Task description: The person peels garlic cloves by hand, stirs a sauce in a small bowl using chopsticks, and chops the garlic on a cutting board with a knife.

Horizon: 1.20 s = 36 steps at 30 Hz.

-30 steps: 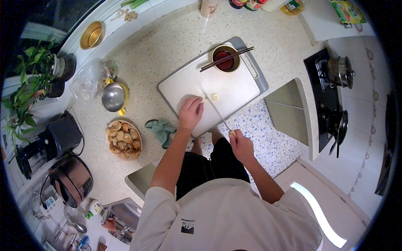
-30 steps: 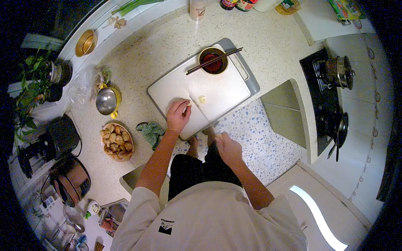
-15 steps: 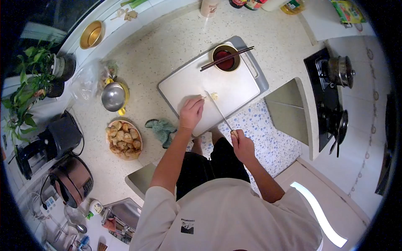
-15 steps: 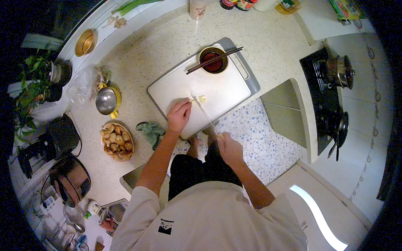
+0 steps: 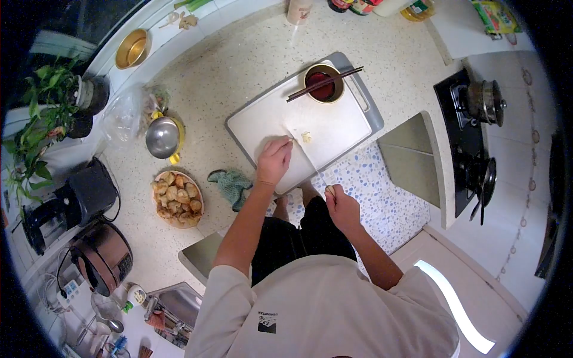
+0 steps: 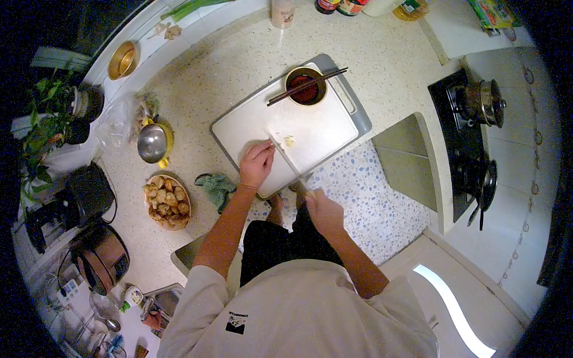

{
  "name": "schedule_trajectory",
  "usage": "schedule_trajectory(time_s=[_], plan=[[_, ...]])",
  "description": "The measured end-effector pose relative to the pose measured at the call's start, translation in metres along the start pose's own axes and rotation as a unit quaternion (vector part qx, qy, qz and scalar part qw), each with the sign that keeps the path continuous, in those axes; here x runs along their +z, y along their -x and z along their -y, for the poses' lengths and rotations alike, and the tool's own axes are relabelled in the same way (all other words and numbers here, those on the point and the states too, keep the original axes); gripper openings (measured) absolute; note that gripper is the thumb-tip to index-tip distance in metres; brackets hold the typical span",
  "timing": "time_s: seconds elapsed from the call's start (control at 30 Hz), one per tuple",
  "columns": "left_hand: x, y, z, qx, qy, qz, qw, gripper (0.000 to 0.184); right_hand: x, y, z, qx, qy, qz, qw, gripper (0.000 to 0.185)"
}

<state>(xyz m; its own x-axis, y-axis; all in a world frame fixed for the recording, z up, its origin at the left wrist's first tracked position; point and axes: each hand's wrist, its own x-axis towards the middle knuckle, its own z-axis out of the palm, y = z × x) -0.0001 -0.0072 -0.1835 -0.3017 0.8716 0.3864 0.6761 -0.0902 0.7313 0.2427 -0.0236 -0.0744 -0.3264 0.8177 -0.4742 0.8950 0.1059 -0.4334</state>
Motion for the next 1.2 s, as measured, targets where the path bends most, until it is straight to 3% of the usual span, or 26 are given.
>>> schedule_trajectory(time_s=[0.53, 1.2], plan=[[0.002, 0.0, -0.003, 0.004, -0.012, 0.002, 1.0, 0.008, -0.004, 0.007, 0.003, -0.017, -0.06, -0.02, 0.998, 0.029], [0.001, 0.003, -0.001, -0.025, -0.008, 0.0, 1.0, 0.011, 0.001, -0.002, 0.009, 0.001, -0.025, 0.0, 1.0, 0.032]])
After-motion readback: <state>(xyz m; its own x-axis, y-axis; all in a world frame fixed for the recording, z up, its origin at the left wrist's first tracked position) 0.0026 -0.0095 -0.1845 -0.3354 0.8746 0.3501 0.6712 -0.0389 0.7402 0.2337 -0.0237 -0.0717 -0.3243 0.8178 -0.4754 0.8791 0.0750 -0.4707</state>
